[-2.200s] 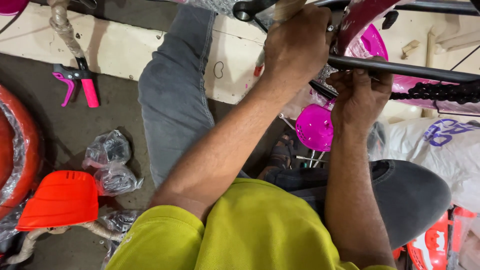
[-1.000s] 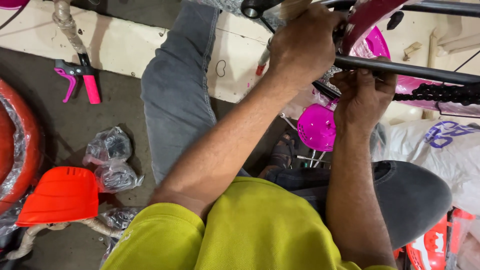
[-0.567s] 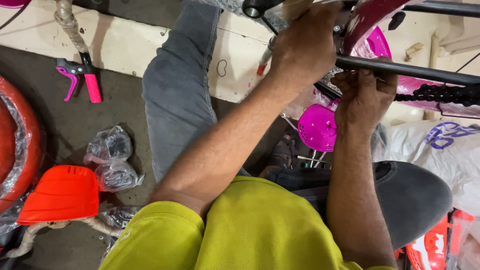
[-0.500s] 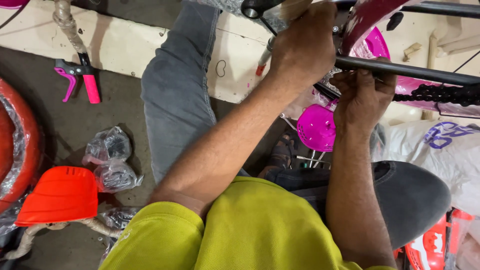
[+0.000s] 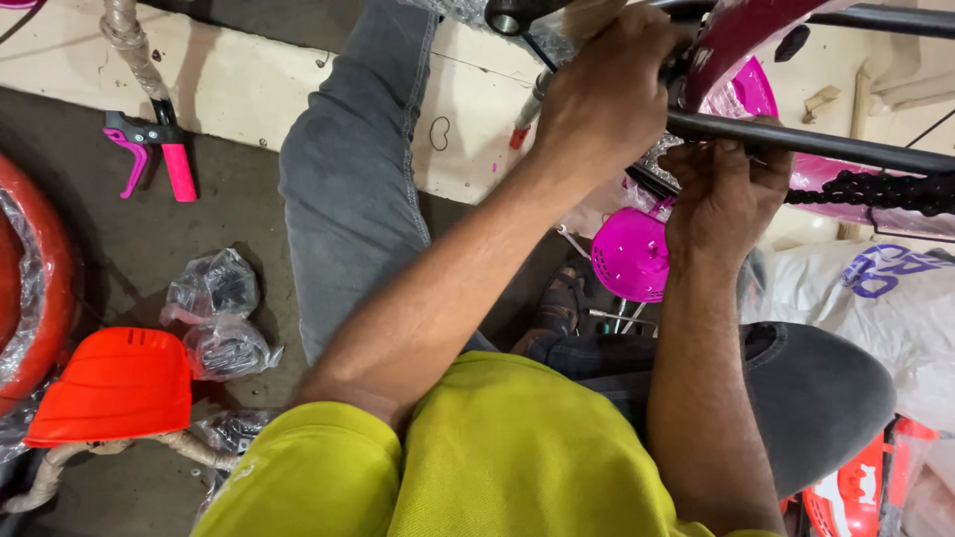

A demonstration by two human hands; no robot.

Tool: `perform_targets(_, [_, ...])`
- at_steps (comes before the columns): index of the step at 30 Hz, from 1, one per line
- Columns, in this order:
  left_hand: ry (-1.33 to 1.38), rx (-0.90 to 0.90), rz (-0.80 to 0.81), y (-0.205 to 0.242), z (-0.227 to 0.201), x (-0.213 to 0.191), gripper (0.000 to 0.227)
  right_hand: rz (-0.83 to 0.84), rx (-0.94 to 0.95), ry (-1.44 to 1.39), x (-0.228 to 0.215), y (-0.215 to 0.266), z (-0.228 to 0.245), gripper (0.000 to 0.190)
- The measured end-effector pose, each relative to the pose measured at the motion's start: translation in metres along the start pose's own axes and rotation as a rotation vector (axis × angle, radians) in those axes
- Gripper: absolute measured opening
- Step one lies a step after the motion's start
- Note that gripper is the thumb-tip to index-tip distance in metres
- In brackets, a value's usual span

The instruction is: The person sits on the floor of a bicycle workshop assembling a pink bicycle frame. They thread and adjust the chain and crank area by hand, tighten bolts on the frame with a wrench, use pliers on a cable or fitting, and finally lift and reposition the bicycle.

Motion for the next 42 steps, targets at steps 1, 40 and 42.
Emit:
perform_targets(1, [-0.001,-0.001,-0.001,0.012,0.002,-0.002,0.033,0.001,0.001,0.000,0.000,0.000,-0.001,0.021])
perform_targets(40, [1.842,-0.415,0.197,0.023,0.093,0.106,0.027,0.162,0.049,1.516,0.110,0.036,0.070,0.039])
perform_targets(42, [1.867,-0.439,0.191,0.025,0.086,0.104,0.027,0.463,-0.067,1.559,0.123,0.044,0.086,0.022])
Point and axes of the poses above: each hand's wrist, its own y-axis away from the middle knuckle, its own x-axis out of the palm, z = x × y, the point moved 6 cm from there along -y, towards the middle knuckle, and after that the axes turned 7 degrees about -y, right-handed, at the moved point
